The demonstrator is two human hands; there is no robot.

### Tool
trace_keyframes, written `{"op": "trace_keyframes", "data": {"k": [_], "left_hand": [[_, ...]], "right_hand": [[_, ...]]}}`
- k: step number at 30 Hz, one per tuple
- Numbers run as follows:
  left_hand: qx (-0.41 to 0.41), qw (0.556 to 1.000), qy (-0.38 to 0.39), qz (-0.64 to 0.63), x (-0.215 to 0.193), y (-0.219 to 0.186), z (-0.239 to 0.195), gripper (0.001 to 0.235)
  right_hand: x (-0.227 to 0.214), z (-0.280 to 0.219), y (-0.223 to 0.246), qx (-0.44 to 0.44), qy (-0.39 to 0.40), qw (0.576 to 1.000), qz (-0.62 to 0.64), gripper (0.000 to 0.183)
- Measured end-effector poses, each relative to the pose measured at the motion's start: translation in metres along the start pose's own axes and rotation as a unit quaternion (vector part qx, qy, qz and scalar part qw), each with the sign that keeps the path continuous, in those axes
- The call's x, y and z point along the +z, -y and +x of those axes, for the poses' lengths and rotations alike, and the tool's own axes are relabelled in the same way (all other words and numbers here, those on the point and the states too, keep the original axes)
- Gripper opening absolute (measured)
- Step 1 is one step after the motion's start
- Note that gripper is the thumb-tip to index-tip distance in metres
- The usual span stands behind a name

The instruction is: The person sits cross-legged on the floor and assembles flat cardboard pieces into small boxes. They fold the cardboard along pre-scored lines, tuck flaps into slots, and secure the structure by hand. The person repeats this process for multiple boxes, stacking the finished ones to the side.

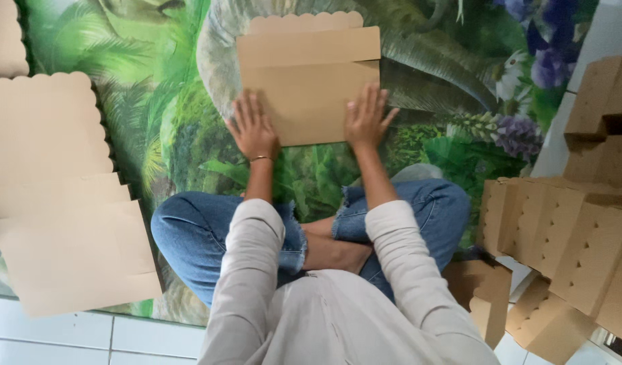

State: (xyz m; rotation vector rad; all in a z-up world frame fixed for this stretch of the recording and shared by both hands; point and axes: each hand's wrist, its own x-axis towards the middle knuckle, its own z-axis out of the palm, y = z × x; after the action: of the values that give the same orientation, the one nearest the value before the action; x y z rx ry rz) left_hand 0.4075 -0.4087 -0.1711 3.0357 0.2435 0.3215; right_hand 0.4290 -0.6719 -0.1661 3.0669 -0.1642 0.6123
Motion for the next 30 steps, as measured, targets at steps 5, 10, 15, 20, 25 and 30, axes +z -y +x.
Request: {"op": "trace_keyframes", "data": {"k": [5,10,15,20,25,30], "left_hand": [[-0.082,0.995,0.033,-0.036,0.014,-0.012,-0.002,0.054],[-0.007,1.000,0.007,-0.002,0.030,-0.077,-0.024,0.059],[-0.019,0.990,-0.138,0.000,0.029,-0.047,-0.023,0.057],[-0.128,0.981,-0.131,0.057,0.020,0.001,-0.027,0.060],[-0.179,0.980,-0.073,0.056,0.038,-0.008,-0.027,0.063],[-0.331,0.921,0.018,-0.203,0.050,0.007,0.004,0.062]], "right_hand": [[-0.010,0.002,-0.007,0.067,0.096,0.993,0.023,0.068],[-0.014,-0.011,0.056,0.013,0.151,0.987,0.052,0.072],[-0.022,-0.015,0.041,0.068,0.164,0.981,0.071,0.075],[-0.036,-0.014,-0.007,0.155,0.190,0.963,0.112,0.076],[-0.026,-0.017,-0.033,0.130,0.233,0.952,0.149,0.067],[-0.058,-0.011,-0.042,0.115,0.343,0.883,0.298,0.074]]}}
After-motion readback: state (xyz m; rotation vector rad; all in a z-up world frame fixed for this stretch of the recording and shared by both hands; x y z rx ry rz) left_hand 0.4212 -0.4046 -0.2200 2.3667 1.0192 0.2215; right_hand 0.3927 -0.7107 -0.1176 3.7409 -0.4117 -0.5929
